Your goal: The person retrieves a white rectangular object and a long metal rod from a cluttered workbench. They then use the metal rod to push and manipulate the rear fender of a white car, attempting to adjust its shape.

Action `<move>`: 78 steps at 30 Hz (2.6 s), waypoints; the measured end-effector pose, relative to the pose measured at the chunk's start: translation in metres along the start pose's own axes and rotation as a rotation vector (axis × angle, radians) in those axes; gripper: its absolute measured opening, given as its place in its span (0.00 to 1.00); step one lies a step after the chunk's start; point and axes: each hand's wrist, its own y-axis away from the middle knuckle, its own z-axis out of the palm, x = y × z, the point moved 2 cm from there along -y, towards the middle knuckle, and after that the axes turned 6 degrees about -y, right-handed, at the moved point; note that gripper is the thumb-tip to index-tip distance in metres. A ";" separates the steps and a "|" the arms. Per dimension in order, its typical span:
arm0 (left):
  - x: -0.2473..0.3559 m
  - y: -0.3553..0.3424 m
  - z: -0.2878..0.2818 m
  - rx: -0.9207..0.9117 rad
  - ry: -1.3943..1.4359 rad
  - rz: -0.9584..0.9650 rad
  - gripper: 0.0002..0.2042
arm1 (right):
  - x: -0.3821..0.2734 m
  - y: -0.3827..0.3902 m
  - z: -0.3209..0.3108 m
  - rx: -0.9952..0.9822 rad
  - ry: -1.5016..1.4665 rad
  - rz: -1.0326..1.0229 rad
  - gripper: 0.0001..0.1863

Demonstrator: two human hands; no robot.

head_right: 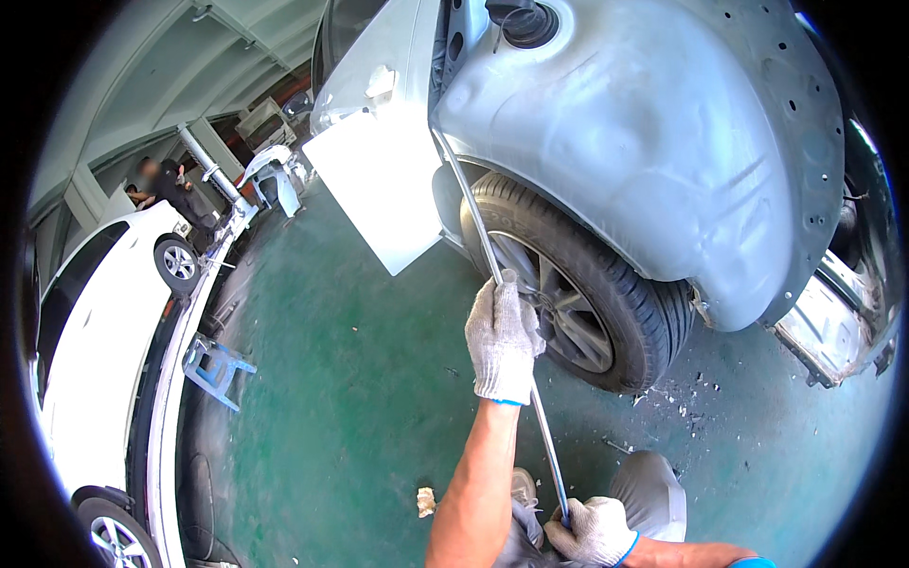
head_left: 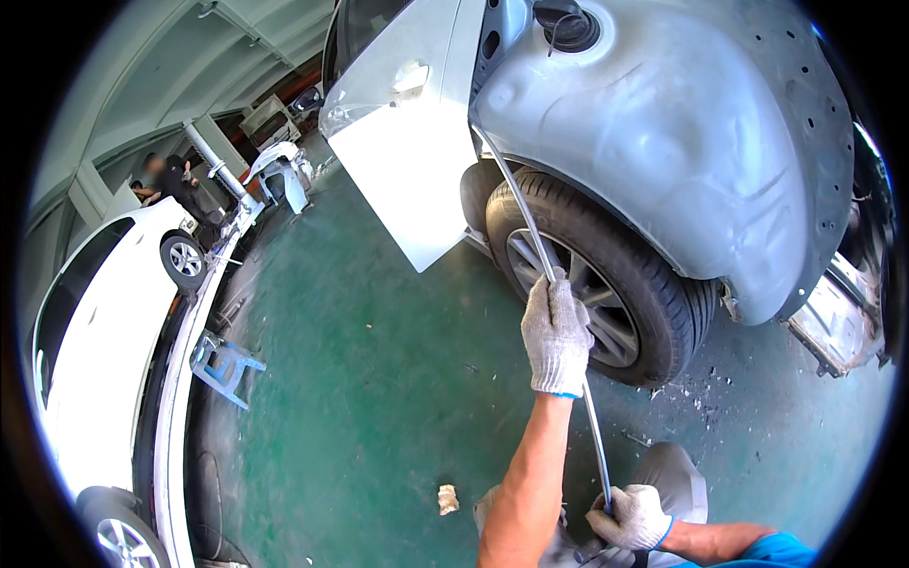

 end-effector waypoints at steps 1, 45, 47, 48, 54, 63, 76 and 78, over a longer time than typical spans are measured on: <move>0.000 0.001 0.001 -0.001 0.017 0.002 0.11 | -0.001 -0.001 0.000 0.004 0.013 -0.008 0.10; 0.000 0.020 0.000 0.029 0.019 -0.005 0.12 | -0.014 0.011 0.005 -0.070 -0.022 0.173 0.12; -0.001 0.020 0.000 0.035 0.017 -0.003 0.12 | -0.014 0.008 0.001 -0.128 0.005 0.225 0.14; -0.001 0.020 0.002 0.031 0.023 -0.006 0.12 | -0.012 0.009 0.001 -0.125 -0.027 0.219 0.13; -0.010 0.017 0.003 0.038 -0.028 0.043 0.11 | 0.003 0.007 -0.001 -0.194 -0.164 0.219 0.12; -0.014 0.013 -0.002 0.051 -0.068 0.065 0.10 | 0.023 0.004 0.019 -0.252 -0.028 0.244 0.13; -0.015 0.010 -0.011 0.051 -0.152 0.169 0.11 | -0.004 0.000 0.015 -0.271 -0.253 0.272 0.10; -0.018 0.007 -0.014 0.072 -0.223 0.180 0.11 | 0.001 0.000 0.025 -0.284 -0.287 0.264 0.10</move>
